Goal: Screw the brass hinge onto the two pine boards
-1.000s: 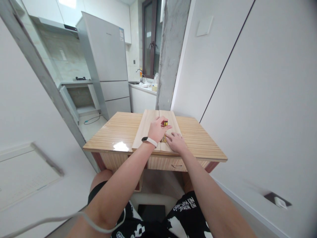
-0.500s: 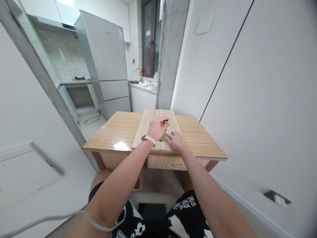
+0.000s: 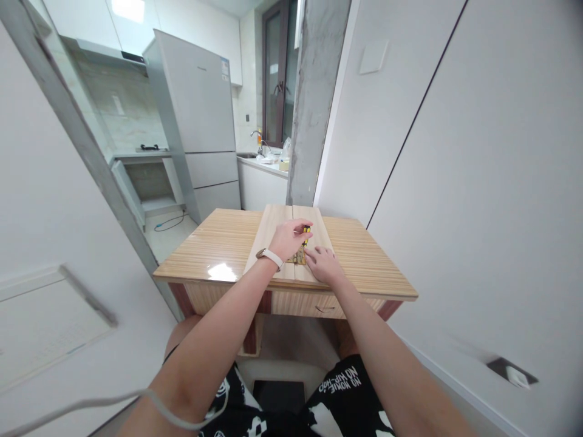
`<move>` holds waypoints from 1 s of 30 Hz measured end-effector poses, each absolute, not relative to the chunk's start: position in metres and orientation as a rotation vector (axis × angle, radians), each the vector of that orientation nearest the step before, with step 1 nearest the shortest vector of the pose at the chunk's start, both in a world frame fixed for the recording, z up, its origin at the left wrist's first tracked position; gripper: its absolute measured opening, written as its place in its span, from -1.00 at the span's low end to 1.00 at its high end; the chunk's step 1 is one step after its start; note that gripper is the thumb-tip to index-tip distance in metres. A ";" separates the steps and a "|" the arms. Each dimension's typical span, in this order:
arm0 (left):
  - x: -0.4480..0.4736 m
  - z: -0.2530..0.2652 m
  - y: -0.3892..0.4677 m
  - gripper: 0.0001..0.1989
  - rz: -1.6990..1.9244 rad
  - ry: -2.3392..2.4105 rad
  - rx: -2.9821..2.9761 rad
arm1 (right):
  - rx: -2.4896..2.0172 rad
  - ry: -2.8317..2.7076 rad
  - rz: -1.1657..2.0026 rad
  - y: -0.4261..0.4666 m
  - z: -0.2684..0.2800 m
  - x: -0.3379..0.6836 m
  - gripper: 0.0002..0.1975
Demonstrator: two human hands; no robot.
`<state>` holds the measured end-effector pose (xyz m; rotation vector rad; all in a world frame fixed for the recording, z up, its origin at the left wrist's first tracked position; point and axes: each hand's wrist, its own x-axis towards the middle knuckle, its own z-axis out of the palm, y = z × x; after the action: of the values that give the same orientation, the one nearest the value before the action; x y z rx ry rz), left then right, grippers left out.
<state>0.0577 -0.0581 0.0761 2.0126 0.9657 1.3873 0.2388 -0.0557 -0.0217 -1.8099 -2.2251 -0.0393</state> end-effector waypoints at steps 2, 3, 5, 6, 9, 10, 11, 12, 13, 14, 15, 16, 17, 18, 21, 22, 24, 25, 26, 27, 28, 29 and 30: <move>0.055 0.078 -0.060 -0.69 1.391 0.973 1.995 | -1.793 -2.227 -0.047 -0.056 -0.015 0.238 -0.50; 0.054 0.080 -0.061 -0.69 1.394 0.975 1.989 | -1.778 -2.211 -0.051 -0.055 -0.010 0.238 -0.51; 0.051 0.084 -0.063 -0.73 1.402 0.979 1.996 | -1.721 -2.118 -0.031 -0.055 0.003 0.240 -0.53; 0.050 0.087 -0.064 -0.76 1.411 0.985 2.004 | -1.682 -2.036 0.005 -0.055 0.011 0.241 -0.55; 0.050 0.095 -0.071 -0.77 1.487 1.003 1.984 | -1.541 -1.736 0.272 -0.064 0.037 0.243 -0.50; 0.050 0.096 -0.074 -0.76 1.522 0.994 1.974 | -1.488 -1.650 0.418 -0.070 0.045 0.242 -0.48; 0.051 0.098 -0.078 -0.76 1.552 0.971 1.976 | -1.412 -1.559 0.591 -0.078 0.051 0.240 -0.46; 0.053 0.098 -0.083 -0.76 1.573 0.929 1.993 | -1.322 -1.472 0.772 -0.087 0.057 0.237 -0.44; 0.055 0.096 -0.089 -0.78 1.589 0.884 2.025 | -1.225 -1.394 0.945 -0.098 0.061 0.232 -0.42; 0.057 0.094 -0.095 -0.79 1.595 0.852 2.074 | -1.122 -1.326 1.095 -0.108 0.064 0.227 -0.41; 0.060 0.090 -0.103 -0.83 1.590 0.823 2.137 | -1.028 -1.263 1.202 -0.118 0.065 0.222 -0.41; 0.064 0.086 -0.110 -0.88 1.563 0.802 2.227 | -0.969 -1.197 1.256 -0.128 0.065 0.217 -0.44; 0.068 0.081 -0.119 -0.95 1.521 0.798 2.328 | -0.931 -1.153 1.273 -0.135 0.064 0.213 -0.50; 0.071 0.076 -0.126 -0.97 1.474 0.787 2.420 | -0.922 -1.123 1.247 -0.141 0.062 0.211 -0.58; 0.074 0.064 -0.144 -0.86 1.284 0.671 2.590 | -1.026 -1.111 1.101 -0.145 0.048 0.221 -0.68; 0.070 0.061 -0.147 -0.81 1.235 0.656 2.602 | -1.111 -1.142 1.061 -0.143 0.042 0.231 -0.67; 0.057 0.055 -0.146 -0.75 1.224 0.734 2.537 | -1.299 -1.241 0.921 -0.132 0.029 0.260 -0.63; 0.047 0.051 -0.142 -0.76 1.258 0.818 2.470 | -1.417 -1.305 0.816 -0.126 0.022 0.278 -0.60; 0.035 0.048 -0.135 -0.79 1.294 0.915 2.392 | -1.572 -1.384 0.705 -0.119 0.016 0.296 -0.56; 0.022 0.043 -0.126 -0.81 1.318 1.027 2.306 | -1.729 -1.471 0.578 -0.112 0.011 0.314 -0.53; 0.009 0.038 -0.115 -0.82 1.341 1.153 2.211 | -1.885 -1.549 0.446 -0.105 0.006 0.331 -0.51; -0.004 0.031 -0.104 -0.82 1.337 1.277 2.127 | -2.016 -1.607 0.321 -0.098 0.002 0.345 -0.54; -0.017 0.025 -0.092 -0.82 1.306 1.395 2.064 | -2.112 -1.653 0.212 -0.092 -0.001 0.357 -0.61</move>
<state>-0.0166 -0.0921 0.0247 2.0640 1.3948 1.3056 0.3574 -0.0924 -0.0012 -2.1125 -1.6534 0.2125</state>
